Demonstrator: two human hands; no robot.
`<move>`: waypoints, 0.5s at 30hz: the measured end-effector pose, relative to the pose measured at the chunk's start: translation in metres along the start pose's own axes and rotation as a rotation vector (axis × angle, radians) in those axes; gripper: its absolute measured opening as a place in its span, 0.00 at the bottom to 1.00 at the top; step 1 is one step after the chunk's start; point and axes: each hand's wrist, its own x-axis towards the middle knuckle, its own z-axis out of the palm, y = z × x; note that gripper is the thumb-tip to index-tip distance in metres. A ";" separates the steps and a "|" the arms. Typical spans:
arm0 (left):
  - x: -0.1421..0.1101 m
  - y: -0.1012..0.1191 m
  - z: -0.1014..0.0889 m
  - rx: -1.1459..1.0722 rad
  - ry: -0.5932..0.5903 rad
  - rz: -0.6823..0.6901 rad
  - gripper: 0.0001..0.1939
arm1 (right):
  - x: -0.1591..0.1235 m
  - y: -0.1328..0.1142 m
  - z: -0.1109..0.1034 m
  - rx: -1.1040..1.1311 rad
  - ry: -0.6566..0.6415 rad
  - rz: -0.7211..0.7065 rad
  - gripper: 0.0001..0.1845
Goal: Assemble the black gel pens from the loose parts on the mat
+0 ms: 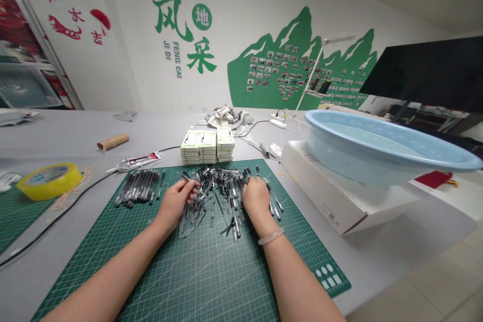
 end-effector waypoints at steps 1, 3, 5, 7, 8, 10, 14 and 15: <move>0.000 0.001 0.000 -0.046 0.005 -0.010 0.21 | 0.000 -0.002 -0.002 0.045 0.022 -0.008 0.06; -0.001 0.005 0.001 -0.181 0.007 -0.043 0.19 | -0.003 -0.009 -0.007 0.194 0.049 -0.064 0.05; -0.001 0.009 0.000 -0.338 -0.004 -0.080 0.16 | -0.008 -0.019 -0.009 0.404 0.013 -0.172 0.03; 0.000 0.013 -0.002 -0.468 -0.017 -0.104 0.13 | -0.015 -0.029 -0.008 0.580 -0.080 -0.268 0.03; 0.000 0.015 -0.003 -0.514 -0.018 -0.108 0.12 | -0.019 -0.033 -0.007 0.639 -0.133 -0.307 0.03; 0.001 0.019 -0.005 -0.571 -0.015 -0.105 0.10 | -0.025 -0.039 -0.004 0.698 -0.182 -0.351 0.03; 0.002 0.022 -0.008 -0.572 -0.016 -0.085 0.10 | -0.031 -0.043 0.001 0.746 -0.221 -0.370 0.04; 0.002 0.023 -0.008 -0.562 -0.018 -0.083 0.10 | -0.031 -0.043 0.001 0.755 -0.224 -0.366 0.04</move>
